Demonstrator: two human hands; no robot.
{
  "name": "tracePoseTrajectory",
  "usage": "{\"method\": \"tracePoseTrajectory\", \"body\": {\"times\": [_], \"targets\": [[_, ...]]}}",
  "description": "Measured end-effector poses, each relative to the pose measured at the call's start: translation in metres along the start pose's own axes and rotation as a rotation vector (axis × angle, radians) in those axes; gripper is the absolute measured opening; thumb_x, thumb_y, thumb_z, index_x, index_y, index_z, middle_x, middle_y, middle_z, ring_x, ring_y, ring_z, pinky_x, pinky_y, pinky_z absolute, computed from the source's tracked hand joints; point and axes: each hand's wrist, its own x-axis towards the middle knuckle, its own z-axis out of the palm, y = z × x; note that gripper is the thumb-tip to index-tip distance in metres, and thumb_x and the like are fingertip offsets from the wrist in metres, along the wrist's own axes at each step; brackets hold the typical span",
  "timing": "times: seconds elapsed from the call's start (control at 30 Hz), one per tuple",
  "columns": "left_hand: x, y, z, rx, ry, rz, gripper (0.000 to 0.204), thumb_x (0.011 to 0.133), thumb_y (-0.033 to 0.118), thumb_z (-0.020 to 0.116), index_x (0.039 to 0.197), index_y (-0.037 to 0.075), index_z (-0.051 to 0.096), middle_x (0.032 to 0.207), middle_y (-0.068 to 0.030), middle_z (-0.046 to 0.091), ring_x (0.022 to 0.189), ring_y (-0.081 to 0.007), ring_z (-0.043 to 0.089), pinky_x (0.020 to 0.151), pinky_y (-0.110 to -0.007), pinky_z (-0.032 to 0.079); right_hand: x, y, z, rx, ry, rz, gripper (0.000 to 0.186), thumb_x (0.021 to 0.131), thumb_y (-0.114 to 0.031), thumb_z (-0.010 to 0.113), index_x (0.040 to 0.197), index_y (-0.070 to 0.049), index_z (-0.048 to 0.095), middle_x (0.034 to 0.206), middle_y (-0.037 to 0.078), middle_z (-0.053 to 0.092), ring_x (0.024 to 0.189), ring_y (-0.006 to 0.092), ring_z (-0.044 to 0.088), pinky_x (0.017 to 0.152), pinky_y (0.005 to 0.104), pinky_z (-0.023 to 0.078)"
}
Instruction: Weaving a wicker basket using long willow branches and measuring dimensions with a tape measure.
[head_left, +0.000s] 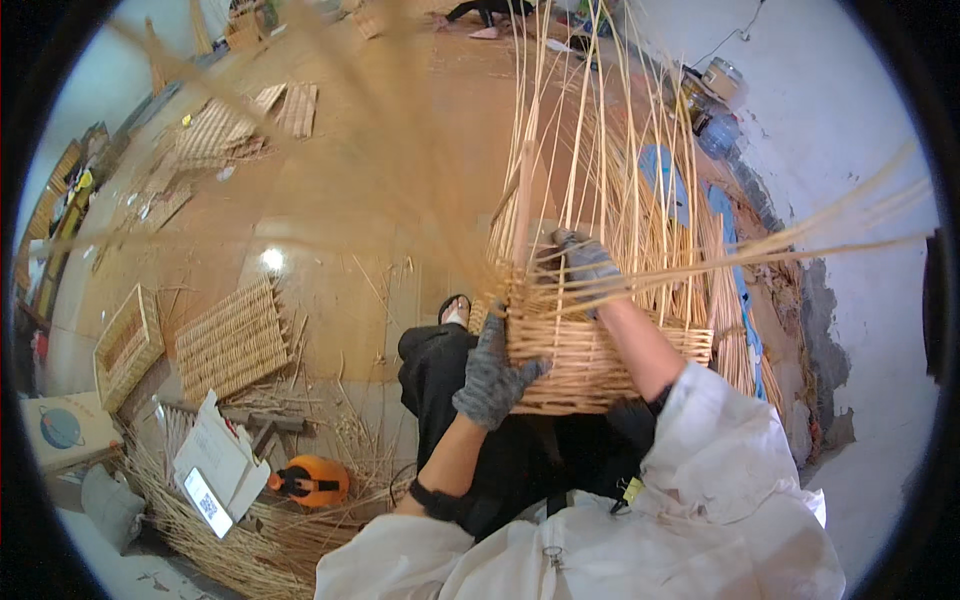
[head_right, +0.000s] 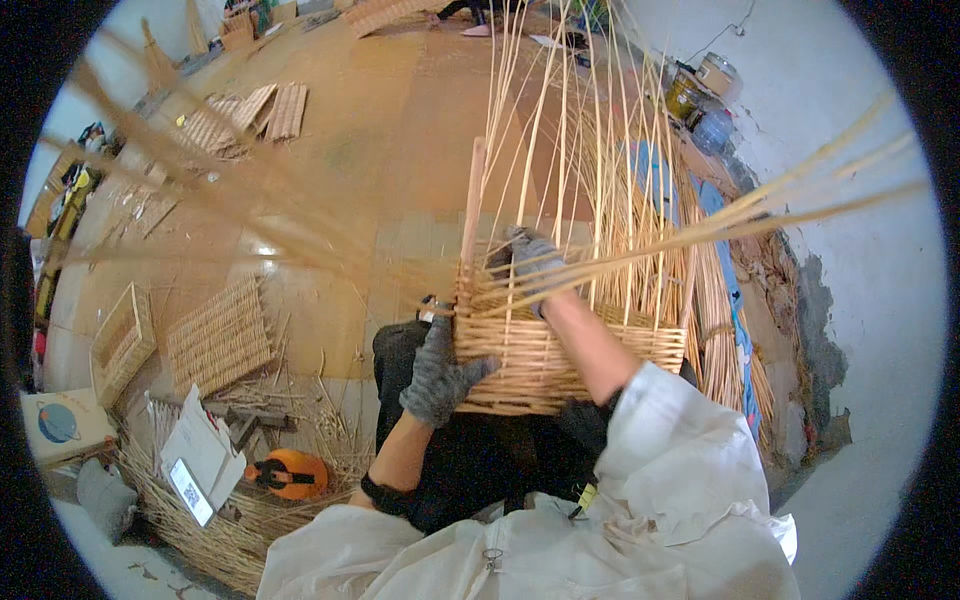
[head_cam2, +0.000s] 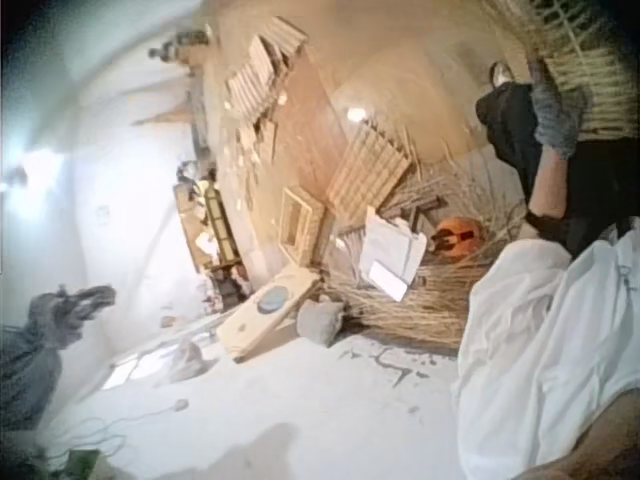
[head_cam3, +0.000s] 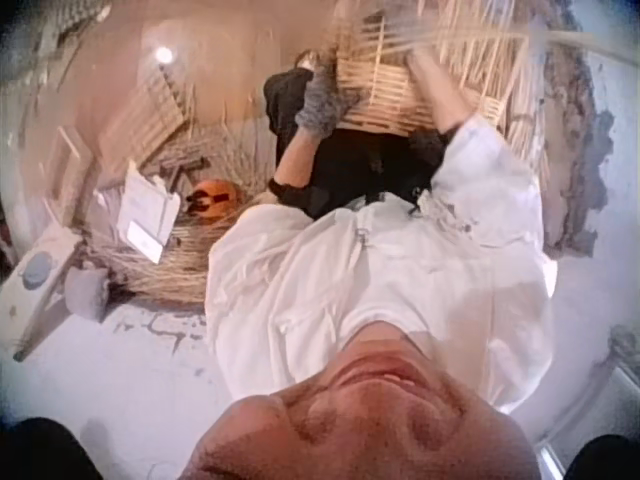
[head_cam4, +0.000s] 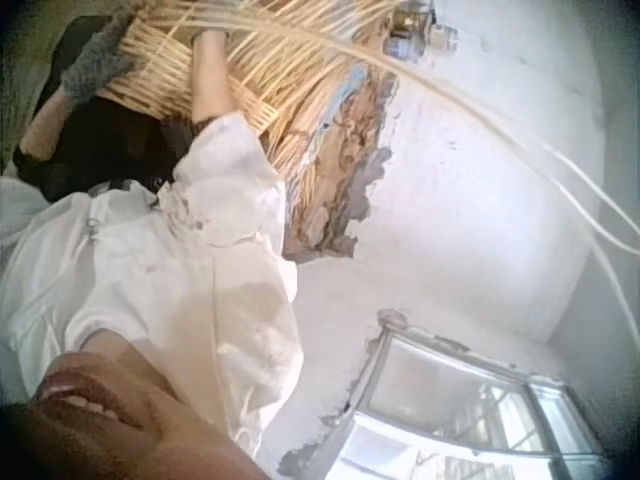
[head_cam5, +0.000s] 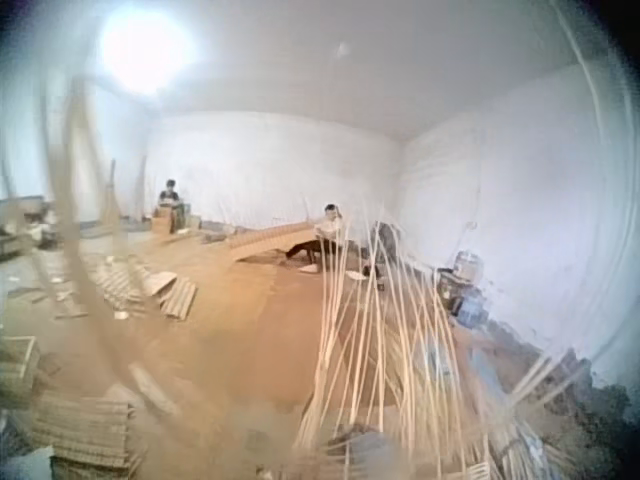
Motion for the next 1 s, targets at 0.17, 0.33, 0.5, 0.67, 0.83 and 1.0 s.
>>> {"method": "tracePoseTrajectory", "body": {"times": [0.17,0.33,0.5,0.67,0.83,1.0], "targets": [[-0.008,-0.017,0.001,-0.092,0.014,-0.12,0.084,0.067,0.006,0.07,0.132,-0.001,0.017,0.126,-0.0175,0.036,0.114,-0.0206,0.039,0.093,-0.027,0.035,0.017,0.051,-0.014,-0.393,0.316,0.277,0.022,0.081,-0.024,0.051,0.079,-0.003,0.057,0.067,0.01,0.054,0.052,0.0214,0.05,0.044,0.037,0.039],[-0.002,-0.005,0.004,-0.262,-0.031,-0.13,0.087,0.065,0.007,0.072,0.132,-0.001,0.017,0.127,-0.0156,0.036,0.115,-0.021,0.037,0.096,-0.027,0.032,-0.022,0.043,-0.029,-0.378,0.148,-0.147,0.021,0.083,-0.023,0.05,0.089,-0.004,0.056,0.083,0.01,0.056,0.07,0.0223,0.053,0.065,0.0353,0.041],[-0.011,-0.02,-0.003,-0.24,0.042,-0.098,0.088,0.063,0.005,0.074,0.131,-0.002,0.019,0.127,-0.013,0.036,0.113,-0.0202,0.038,0.096,-0.028,0.031,-0.122,-0.012,-0.003,-0.868,-0.362,-0.443,0.027,0.087,-0.024,0.043,0.102,-0.004,0.054,0.099,0.011,0.057,0.094,0.0236,0.052,0.088,0.0338,0.039],[-0.007,-0.028,0.005,-0.277,-0.004,-0.149,0.087,0.064,0.002,0.072,0.131,-0.005,0.017,0.126,-0.015,0.037,0.114,-0.0202,0.038,0.097,-0.026,0.031,-0.138,-0.044,0.024,-1.409,-0.523,-0.37,0.028,0.088,-0.025,0.041,0.101,-0.004,0.054,0.096,0.012,0.058,0.097,0.0264,0.05,0.088,0.0352,0.037],[-0.005,-0.013,0.004,-0.527,-0.026,-0.226,0.086,0.064,0.001,0.072,0.13,-0.005,0.017,0.126,-0.0142,0.037,0.112,-0.0197,0.04,0.096,-0.026,0.032,-0.117,-0.018,-0.005,-1.256,-0.562,-0.525,0.02,0.084,-0.021,0.051,0.091,-0.003,0.055,0.082,0.011,0.059,0.072,0.0274,0.055,0.065,0.0355,0.045],[-0.01,-0.008,0.007,-0.223,0.056,-0.059,0.078,0.067,-0.001,0.069,0.13,0.003,0.023,0.12,-0.0092,0.042,0.104,-0.0184,0.045,0.092,-0.027,0.038,-0.113,-0.049,-0.005,-0.214,-0.411,0.543,0.013,0.085,-0.017,0.05,0.083,-0.004,0.053,0.063,0.006,0.05,0.045,0.0168,0.045,0.039,0.0292,0.037]]}}
